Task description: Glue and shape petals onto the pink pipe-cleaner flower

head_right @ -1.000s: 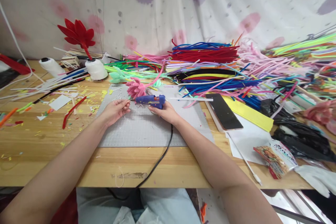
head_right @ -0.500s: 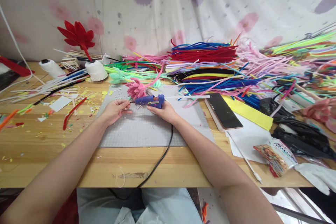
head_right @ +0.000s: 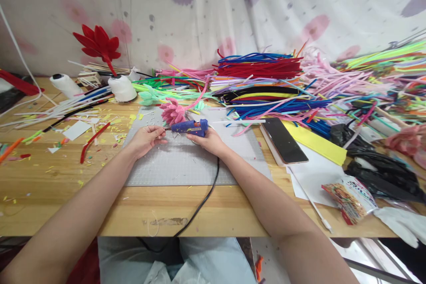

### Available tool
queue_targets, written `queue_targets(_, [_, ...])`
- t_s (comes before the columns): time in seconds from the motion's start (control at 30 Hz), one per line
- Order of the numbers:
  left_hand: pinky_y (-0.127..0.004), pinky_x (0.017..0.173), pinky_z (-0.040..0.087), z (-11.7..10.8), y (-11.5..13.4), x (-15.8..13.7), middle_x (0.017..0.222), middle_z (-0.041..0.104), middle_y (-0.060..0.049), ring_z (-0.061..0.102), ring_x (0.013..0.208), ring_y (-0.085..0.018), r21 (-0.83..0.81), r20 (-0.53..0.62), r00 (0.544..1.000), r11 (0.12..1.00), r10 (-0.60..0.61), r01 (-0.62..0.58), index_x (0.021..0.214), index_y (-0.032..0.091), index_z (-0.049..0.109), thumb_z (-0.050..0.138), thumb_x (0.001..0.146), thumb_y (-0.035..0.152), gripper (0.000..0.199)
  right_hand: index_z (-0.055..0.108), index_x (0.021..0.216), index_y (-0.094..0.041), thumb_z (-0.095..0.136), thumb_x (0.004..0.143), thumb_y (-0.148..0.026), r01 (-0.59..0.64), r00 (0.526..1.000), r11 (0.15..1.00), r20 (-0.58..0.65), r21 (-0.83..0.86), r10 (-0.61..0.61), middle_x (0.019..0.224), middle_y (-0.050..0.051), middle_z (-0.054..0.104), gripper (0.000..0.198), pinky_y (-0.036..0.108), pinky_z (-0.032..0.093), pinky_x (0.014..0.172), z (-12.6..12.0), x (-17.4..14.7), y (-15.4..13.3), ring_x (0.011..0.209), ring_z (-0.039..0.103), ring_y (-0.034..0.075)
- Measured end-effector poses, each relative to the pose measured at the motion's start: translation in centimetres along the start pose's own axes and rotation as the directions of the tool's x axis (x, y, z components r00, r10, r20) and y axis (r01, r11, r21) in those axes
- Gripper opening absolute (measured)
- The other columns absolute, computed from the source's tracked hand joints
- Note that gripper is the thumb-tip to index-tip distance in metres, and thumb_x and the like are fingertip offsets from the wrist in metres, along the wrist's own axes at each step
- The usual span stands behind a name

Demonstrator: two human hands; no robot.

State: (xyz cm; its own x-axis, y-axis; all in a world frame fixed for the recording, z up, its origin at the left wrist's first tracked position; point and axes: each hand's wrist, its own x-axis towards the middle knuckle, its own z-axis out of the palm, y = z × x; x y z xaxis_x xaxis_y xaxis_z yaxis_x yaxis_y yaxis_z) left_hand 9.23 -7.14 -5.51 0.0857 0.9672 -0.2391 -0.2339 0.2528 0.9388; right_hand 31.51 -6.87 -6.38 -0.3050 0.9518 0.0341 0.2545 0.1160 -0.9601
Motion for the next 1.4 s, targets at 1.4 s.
queue_targets(1.4, [-0.025, 0.053, 0.053, 0.13, 0.15, -0.24, 0.058, 0.058, 0.000, 0.047, 0.049, -0.006, -0.004, -0.010, 1.000, 1.000, -0.002, 0.002, 0.063, 0.009, 0.063, 0.079, 0.054, 0.027, 0.025, 0.054, 0.069, -0.018, 0.063, 0.064, -0.052, -0.018, 1.000, 1.000, 0.023, -0.016, 0.018, 0.051, -0.005, 0.045, 0.036, 0.024, 0.032, 0.048, -0.12, -0.10, -0.27, 0.046, 0.039, 0.008])
